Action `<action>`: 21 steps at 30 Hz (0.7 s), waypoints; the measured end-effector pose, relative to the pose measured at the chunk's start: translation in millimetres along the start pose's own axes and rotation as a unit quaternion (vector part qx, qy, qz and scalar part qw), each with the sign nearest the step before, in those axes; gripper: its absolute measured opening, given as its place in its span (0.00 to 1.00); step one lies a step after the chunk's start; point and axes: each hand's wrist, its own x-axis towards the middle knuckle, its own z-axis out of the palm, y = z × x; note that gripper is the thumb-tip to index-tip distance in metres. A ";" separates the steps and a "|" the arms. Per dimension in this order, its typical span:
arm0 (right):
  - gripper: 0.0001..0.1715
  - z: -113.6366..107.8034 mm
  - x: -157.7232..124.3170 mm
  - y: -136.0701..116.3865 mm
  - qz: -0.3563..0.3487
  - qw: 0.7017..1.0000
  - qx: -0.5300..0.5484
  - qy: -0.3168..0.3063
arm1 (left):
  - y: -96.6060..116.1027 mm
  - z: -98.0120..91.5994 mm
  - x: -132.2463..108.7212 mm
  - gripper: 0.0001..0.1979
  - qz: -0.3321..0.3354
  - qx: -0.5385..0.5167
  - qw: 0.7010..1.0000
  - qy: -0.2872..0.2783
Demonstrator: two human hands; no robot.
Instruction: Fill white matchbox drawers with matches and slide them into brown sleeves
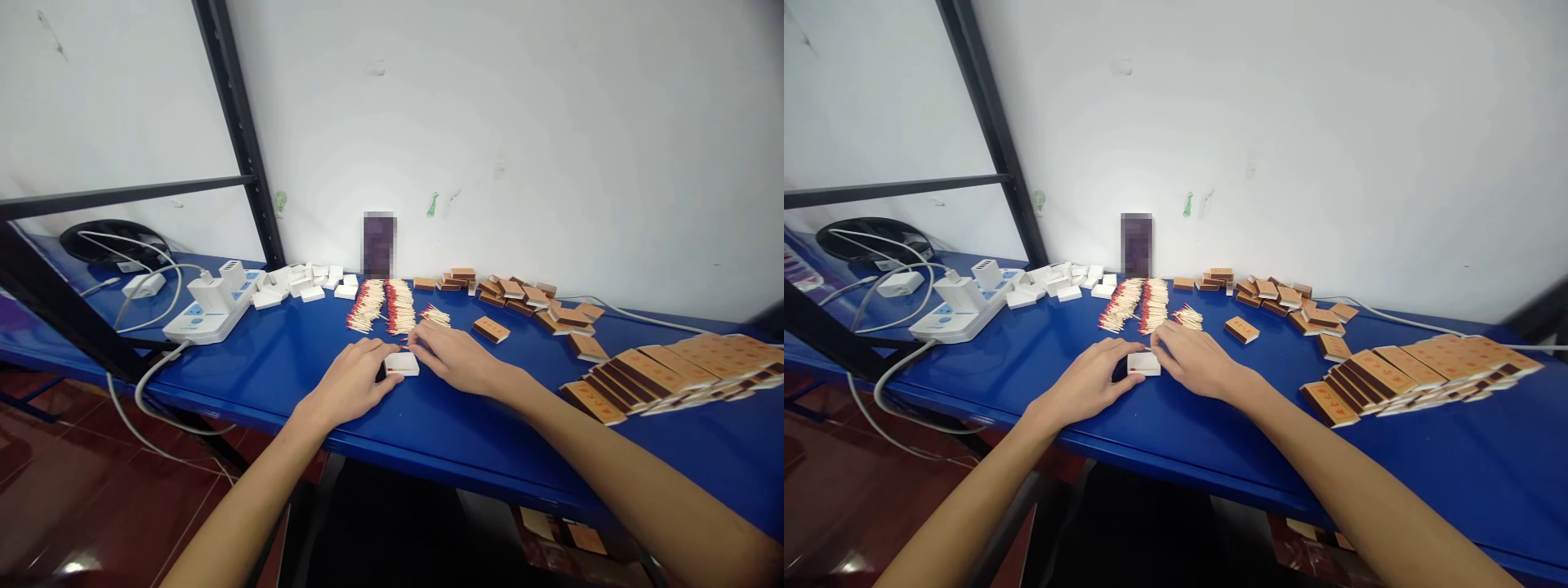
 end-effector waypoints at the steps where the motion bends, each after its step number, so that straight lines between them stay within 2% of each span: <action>1: 0.11 -1.2 -1.8 -4.5 -0.007 1.000 0.016 0.007 | -0.2 0.3 -0.2 0.18 -0.002 -0.005 1.000 0.002; 4: 0.11 -1.6 -4.6 -11.4 -0.020 0.998 0.057 0.003 | -0.9 1.3 -0.5 0.19 -0.012 -0.018 1.000 0.009; 8: 0.14 6.1 -0.9 2.6 0.022 0.997 0.072 0.021 | -1.6 2.4 -0.4 0.19 -0.007 -0.023 1.000 0.010; 14: 0.12 19.1 5.5 30.8 0.025 1.000 -0.011 0.012 | -3.0 2.3 0.2 0.19 0.000 0.009 0.999 0.049; 21: 0.11 14.4 8.1 23.5 0.024 0.997 -0.078 0.006 | -2.9 1.2 0.6 0.17 0.008 0.030 0.998 0.060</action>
